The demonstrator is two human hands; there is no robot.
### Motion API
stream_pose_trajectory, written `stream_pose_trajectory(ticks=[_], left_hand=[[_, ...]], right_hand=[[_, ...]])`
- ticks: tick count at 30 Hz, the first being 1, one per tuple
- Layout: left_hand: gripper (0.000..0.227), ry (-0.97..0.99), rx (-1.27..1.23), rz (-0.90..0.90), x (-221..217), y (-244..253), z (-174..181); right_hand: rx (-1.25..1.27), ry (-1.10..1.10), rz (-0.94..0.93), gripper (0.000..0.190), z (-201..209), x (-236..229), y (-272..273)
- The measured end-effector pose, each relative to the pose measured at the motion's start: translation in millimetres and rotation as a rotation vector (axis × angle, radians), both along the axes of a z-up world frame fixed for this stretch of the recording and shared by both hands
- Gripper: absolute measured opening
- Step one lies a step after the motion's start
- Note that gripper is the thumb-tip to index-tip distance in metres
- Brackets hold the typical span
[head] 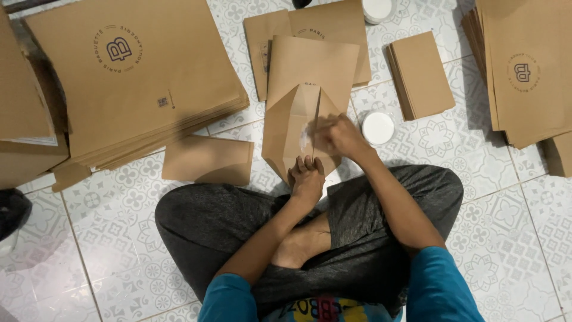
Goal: Assembling brown paper bags by folding and applying glue with a stick.
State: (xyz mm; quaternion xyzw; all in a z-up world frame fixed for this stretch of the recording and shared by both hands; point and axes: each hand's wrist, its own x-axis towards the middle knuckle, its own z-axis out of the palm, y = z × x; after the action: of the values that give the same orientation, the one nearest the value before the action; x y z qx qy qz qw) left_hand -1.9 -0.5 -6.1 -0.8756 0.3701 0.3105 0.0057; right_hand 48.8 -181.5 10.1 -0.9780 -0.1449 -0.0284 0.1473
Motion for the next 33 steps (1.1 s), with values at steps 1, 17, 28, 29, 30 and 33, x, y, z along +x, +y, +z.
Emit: stream_pose_trajectory(ticks=[1,17,28,29,30,33], left_hand=[[0.067,-0.003,-0.001,0.001,0,-1,-5],[0.071,-0.042,-0.019,0.017,-5,-4,-39],[0.068,-0.121,-0.030,0.004,-5,-3,-36],[0.068,-0.064,-0.018,0.012,-3,-3,-31],[0.069,-0.008,-0.005,0.019,-2,-3,-26],[0.067,-0.075,-0.011,0.010,-5,-2,-41]], right_hand=[[-0.001,-0.003,0.001,0.010,7,-3,3],[0.237,-0.049,-0.006,0.015,-3,4,-3],[0.233,-0.001,-0.138,0.013,42,-8,4],[0.263,0.030,-0.042,0.014,38,-10,3],[0.293,0.060,0.054,0.027,34,-12,1],[0.267,0.038,-0.024,0.017,6,-11,-6]])
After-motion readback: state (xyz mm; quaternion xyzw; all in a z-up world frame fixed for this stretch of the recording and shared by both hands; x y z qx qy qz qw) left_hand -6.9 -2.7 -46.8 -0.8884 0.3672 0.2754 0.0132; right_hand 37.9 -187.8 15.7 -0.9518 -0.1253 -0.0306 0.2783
